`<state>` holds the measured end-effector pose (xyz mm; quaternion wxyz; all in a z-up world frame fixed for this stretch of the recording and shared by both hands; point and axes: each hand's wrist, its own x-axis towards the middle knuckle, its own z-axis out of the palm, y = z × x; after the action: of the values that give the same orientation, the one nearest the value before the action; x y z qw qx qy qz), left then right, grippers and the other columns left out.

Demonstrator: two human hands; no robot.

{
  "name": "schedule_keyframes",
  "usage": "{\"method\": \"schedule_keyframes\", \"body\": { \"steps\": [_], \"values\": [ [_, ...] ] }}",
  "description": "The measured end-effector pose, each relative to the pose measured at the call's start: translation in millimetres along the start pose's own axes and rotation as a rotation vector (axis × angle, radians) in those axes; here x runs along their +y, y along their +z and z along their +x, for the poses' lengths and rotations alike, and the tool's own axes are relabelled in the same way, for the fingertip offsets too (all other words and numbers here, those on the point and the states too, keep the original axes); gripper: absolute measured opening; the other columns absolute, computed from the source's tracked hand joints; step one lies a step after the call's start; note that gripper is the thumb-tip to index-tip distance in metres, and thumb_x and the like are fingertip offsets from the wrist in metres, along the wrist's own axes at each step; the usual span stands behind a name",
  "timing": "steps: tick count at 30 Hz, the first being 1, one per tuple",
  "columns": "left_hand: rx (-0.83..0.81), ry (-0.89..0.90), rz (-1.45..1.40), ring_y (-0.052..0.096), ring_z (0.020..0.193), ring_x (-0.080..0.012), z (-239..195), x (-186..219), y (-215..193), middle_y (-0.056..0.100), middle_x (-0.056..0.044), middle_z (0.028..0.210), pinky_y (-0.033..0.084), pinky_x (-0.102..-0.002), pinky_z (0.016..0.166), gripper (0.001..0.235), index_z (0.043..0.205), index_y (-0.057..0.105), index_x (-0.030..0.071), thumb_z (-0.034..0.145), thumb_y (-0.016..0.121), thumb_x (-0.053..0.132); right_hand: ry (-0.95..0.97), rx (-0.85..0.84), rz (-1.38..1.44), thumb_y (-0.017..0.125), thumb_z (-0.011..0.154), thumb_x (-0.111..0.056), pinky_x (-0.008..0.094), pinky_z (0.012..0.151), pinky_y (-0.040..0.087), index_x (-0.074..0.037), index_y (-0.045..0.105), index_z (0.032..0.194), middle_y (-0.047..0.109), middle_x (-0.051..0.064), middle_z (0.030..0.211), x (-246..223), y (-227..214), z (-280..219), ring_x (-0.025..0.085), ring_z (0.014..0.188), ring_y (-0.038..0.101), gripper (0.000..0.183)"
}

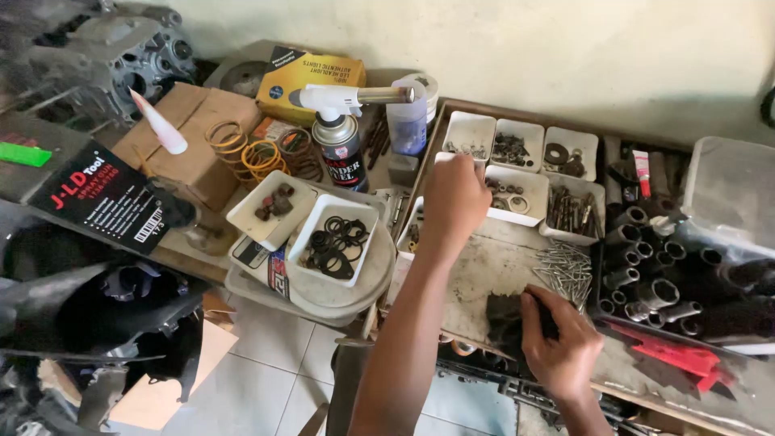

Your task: Sort through trays of small mechanical fasteners and wipe them clean with a cloth.

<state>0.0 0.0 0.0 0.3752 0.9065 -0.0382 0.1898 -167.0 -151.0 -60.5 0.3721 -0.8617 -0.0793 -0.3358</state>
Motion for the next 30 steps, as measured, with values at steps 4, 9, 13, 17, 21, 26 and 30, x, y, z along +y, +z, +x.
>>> {"method": "schedule_keyframes", "body": {
  "steps": [4, 9, 13, 17, 21, 26, 30],
  "values": [
    [0.035, -0.016, 0.047, 0.069, 0.063, -0.0429, 71, -32, 42, 0.07, -0.028, 0.077, 0.058, -0.048, 0.06, 0.013, 0.083, 0.07, -0.01, 0.076, 0.06, -0.004, 0.017, -0.011, -0.031, 0.076, 0.087, 0.004, 0.029, 0.061, 0.054, 0.004, 0.075, 0.105, 0.077, 0.014, 0.094, 3, 6, 1, 0.021, 0.065, 0.069, 0.017],
    [-0.121, -0.122, 0.163, 0.073, 0.067, -0.0336, 125, -24, 54, 0.073, -0.022, 0.081, 0.06, -0.044, 0.059, 0.014, 0.091, 0.073, -0.005, 0.082, 0.061, -0.003, 0.015, -0.06, -0.032, 0.077, 0.083, 0.003, 0.026, 0.053, 0.056, 0.006, 0.075, 0.103, 0.078, 0.015, 0.093, 7, 7, 2, 0.018, 0.059, 0.07, 0.02],
    [-0.208, -0.132, 0.225, 0.074, 0.076, -0.0367, 152, -47, 90, 0.075, -0.022, 0.088, 0.061, -0.047, 0.067, 0.018, 0.093, 0.077, -0.002, 0.079, 0.066, 0.0, 0.014, -0.081, -0.039, 0.077, 0.084, 0.001, 0.026, 0.052, 0.054, 0.005, 0.075, 0.104, 0.079, 0.014, 0.091, 5, 5, 3, 0.017, 0.057, 0.068, 0.02],
    [-0.237, -0.12, 0.365, 0.075, 0.082, -0.0365, 160, -74, 128, 0.071, -0.026, 0.102, 0.062, -0.045, 0.068, 0.024, 0.106, 0.075, -0.003, 0.089, 0.064, 0.011, 0.023, -0.064, -0.04, 0.077, 0.082, -0.001, 0.027, 0.056, 0.056, 0.003, 0.075, 0.102, 0.079, 0.012, 0.093, 4, 6, 4, 0.018, 0.062, 0.071, 0.02],
    [-0.261, -0.105, 0.423, 0.076, 0.079, -0.0354, 143, -51, 108, 0.076, -0.019, 0.091, 0.063, -0.045, 0.064, 0.022, 0.095, 0.079, 0.002, 0.073, 0.078, 0.005, 0.027, -0.065, -0.016, 0.076, 0.083, -0.004, 0.026, 0.058, 0.056, -0.001, 0.075, 0.102, 0.079, 0.009, 0.093, 10, 5, 2, 0.018, 0.064, 0.072, 0.019],
    [-0.21, 0.18, 0.249, 0.067, 0.076, -0.0337, 97, 2, 88, 0.068, -0.014, 0.085, 0.055, -0.046, 0.069, 0.005, 0.081, 0.068, 0.004, 0.081, 0.067, -0.001, 0.031, -0.067, 0.027, 0.077, 0.079, -0.004, 0.026, 0.057, 0.057, -0.002, 0.075, 0.097, 0.078, 0.007, 0.089, 14, 3, 3, 0.017, 0.062, 0.071, 0.018],
    [-0.538, 0.427, -0.061, 0.071, 0.057, -0.0139, 49, 46, 84, 0.074, -0.005, 0.07, 0.065, -0.026, 0.061, 0.02, 0.073, 0.072, 0.008, 0.082, 0.066, -0.008, -0.029, -0.132, 0.102, 0.073, 0.069, -0.004, 0.026, 0.046, 0.049, -0.003, 0.07, 0.079, 0.071, 0.006, 0.072, 23, -1, -2, 0.017, 0.049, 0.059, 0.01]
  ]
}}
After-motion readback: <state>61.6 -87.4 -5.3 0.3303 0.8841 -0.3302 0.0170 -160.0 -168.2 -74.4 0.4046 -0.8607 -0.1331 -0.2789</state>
